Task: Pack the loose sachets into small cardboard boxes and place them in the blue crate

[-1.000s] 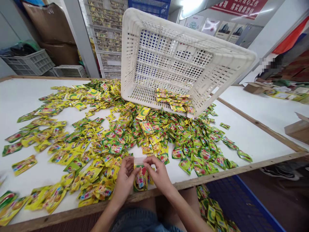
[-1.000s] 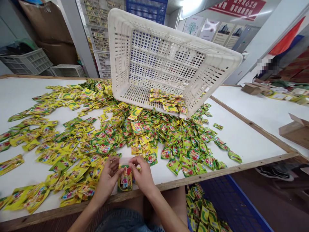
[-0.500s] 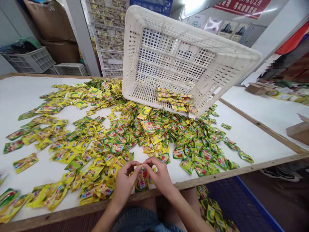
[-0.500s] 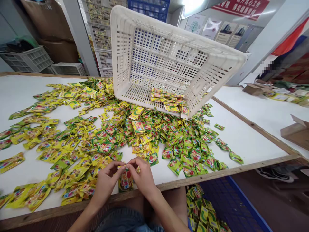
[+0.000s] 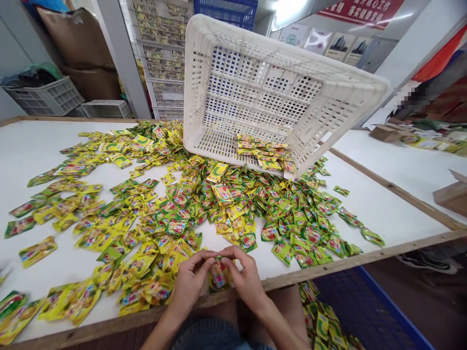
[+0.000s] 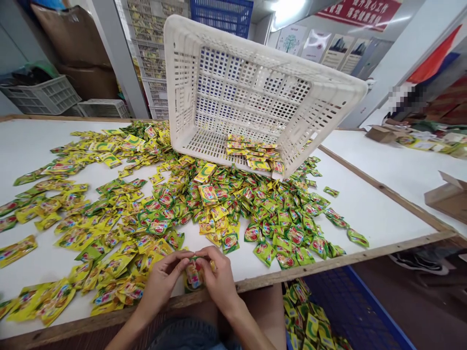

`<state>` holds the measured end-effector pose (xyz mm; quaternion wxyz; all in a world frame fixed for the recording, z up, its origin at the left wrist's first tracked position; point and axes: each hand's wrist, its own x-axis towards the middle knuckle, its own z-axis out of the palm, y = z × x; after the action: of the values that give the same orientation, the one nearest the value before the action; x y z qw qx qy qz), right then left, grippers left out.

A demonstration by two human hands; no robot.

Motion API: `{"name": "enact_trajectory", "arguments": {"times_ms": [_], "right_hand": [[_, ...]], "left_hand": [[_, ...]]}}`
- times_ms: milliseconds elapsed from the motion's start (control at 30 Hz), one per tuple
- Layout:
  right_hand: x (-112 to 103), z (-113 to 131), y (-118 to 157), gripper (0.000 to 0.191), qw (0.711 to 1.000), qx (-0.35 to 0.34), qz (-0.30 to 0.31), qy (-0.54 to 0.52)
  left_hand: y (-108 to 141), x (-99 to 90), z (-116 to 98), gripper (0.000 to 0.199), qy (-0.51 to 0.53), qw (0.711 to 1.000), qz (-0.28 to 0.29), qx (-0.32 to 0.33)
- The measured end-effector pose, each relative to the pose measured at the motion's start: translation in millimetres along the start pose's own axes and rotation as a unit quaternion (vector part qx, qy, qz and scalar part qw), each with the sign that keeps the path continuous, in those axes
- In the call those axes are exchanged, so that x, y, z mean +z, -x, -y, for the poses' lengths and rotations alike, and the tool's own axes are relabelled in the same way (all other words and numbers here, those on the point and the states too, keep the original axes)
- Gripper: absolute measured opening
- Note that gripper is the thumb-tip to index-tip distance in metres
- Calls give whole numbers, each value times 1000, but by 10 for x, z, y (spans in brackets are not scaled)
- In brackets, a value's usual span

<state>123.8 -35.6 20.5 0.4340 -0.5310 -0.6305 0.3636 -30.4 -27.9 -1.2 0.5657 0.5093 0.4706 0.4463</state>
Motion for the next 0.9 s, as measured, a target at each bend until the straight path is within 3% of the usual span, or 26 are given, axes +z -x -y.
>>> {"name": "enact_trajectory", "arguments": {"times_ms": [67, 133, 233, 300, 333, 400, 467, 600, 733, 833, 900], "right_hand": [[-314, 84, 61, 19, 998, 11, -43, 50], [-801, 124, 180, 23, 986, 53, -74, 140], [-1583, 81, 444, 24, 942, 138, -12, 306], [-1907, 32, 606, 23, 904, 179, -10, 389], [-1970, 15, 660, 23, 900, 182, -6, 396], [-1905, 1, 693, 24, 916, 174, 9, 362], [-1666, -9, 623, 24, 939, 160, 32, 301], [-1149, -152, 299, 20, 963, 118, 11, 243], [-859, -425, -32, 24, 958, 83, -78, 262], [-690, -573, -180, 39, 945, 91, -125, 287], [-602, -621, -210, 43, 938, 112, -138, 297]], "left_hand": [[-48, -27, -109, 23, -37, 999, 31, 15], [-190, -60, -233, 25, -91, 994, 26, 52], [-608, -61, -407, 32, -196, 973, 13, 123], [-984, 3, -484, 42, -275, 951, 8, 139], [-1180, 55, -506, 47, -307, 942, -12, 137], [-1548, 180, -513, 63, -339, 933, -57, 101], [-1834, 296, -477, 76, -331, 939, -85, 37], [-2064, 360, -363, 79, -290, 954, -82, 6], [-1918, 184, -337, 57, -218, 972, -81, 26], [-1655, -2, -354, 41, -147, 987, -51, 25], [-1437, -121, -350, 41, -107, 993, -39, 15]]}}
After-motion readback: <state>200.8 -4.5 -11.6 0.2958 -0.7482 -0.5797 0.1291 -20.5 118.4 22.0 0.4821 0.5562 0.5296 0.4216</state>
